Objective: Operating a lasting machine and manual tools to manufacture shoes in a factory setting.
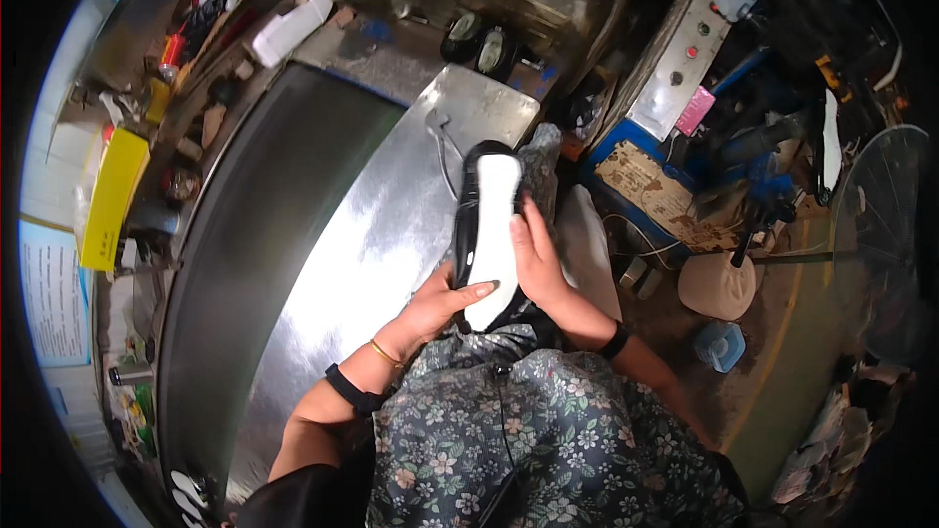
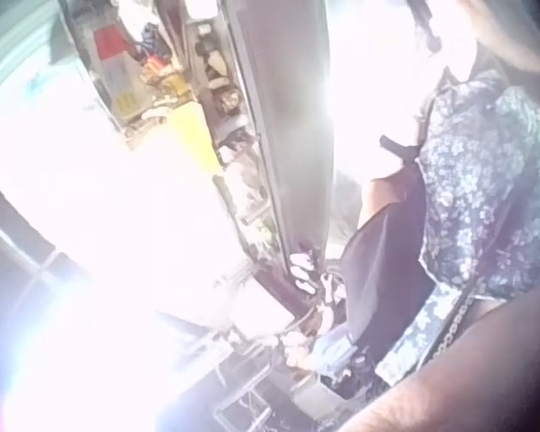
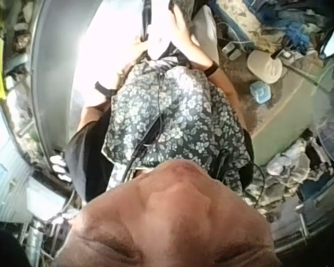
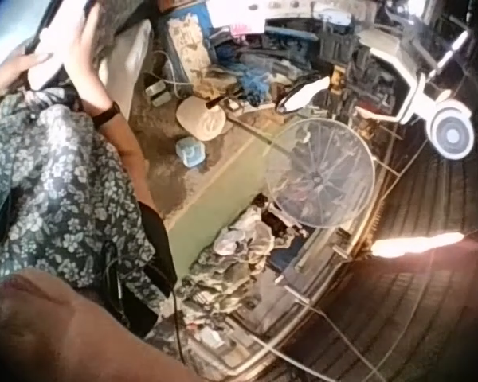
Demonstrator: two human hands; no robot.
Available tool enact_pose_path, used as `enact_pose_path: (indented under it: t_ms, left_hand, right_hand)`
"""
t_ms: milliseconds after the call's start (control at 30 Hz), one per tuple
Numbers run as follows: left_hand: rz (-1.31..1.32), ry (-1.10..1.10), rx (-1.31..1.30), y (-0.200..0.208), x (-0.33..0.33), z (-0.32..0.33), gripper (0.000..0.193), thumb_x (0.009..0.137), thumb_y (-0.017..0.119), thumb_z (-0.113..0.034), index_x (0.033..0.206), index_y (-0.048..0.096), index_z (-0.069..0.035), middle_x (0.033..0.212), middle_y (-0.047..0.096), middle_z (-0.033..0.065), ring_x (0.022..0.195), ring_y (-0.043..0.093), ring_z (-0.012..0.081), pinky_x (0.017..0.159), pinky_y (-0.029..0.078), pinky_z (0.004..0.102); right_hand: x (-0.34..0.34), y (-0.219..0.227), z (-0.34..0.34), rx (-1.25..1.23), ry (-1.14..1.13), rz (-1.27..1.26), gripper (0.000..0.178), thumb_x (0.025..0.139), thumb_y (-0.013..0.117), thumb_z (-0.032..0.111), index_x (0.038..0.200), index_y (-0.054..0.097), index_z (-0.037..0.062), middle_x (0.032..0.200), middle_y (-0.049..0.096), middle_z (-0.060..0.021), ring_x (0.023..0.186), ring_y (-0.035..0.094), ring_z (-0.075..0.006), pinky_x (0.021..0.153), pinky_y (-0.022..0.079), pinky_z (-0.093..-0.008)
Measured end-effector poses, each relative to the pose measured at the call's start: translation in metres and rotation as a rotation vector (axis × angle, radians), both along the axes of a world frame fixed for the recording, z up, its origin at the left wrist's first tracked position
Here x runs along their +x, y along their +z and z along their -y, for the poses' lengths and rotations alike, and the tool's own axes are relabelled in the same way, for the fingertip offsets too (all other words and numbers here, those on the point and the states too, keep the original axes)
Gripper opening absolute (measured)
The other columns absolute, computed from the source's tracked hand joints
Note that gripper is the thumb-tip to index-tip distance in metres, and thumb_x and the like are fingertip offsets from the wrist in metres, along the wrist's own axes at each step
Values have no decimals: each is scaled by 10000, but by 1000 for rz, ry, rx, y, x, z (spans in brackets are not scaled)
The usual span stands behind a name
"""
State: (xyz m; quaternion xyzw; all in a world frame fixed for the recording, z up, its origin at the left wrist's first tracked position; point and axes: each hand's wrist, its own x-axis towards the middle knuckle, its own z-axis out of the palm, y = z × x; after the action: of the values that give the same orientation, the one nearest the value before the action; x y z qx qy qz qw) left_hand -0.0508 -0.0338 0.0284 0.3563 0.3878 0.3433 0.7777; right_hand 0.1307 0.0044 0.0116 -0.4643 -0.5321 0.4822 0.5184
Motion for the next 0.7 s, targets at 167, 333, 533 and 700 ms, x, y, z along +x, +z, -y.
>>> enact_pose_path:
  t_ms: [167, 333, 533, 700]
  left_hand:
    - [-276, 299, -108, 20, -40, -32, 769, 852, 749, -268, 1399, 355, 104, 1201, 617, 174, 1022, 635, 252, 895, 516, 363]
    - [-1478, 32, 655, -13, -88, 7, 1059, 761, 801, -321, 1479, 158, 116, 1403, 407, 345, 1275, 445, 480, 1054, 384, 511]
    - [-1514, 9, 724, -35, -77, 28, 931, 807, 743, -243, 1474, 194, 107, 1514, 235, 355, 1415, 236, 499, 1167, 194, 550]
    - [-1060, 299, 986, -1, -31, 12, 531, 863, 665, -72, 1343, 478, 57, 1421, 455, 275, 1324, 438, 432, 1110, 343, 446]
  right_hand:
    - [101, 57, -64, -236, 229, 74, 414, 1016, 546, 275, 1360, 532, 44, 1095, 658, -80, 870, 638, -120, 695, 545, -288]
    - [309, 155, -99, 247, -419, 726, 148, 903, 612, 116, 993, 671, 15, 857, 695, -146, 764, 677, -213, 730, 527, -352]
    - [457, 205, -84, -319, -1062, 1347, 815, 641, 785, 379, 1381, 526, 156, 1421, 481, -165, 1198, 518, -451, 1003, 449, -485]
    - [453, 171, -69, -87, -1119, 1393, 758, 673, 750, 290, 1379, 516, 145, 1366, 517, -169, 1191, 518, -436, 1005, 446, -469]
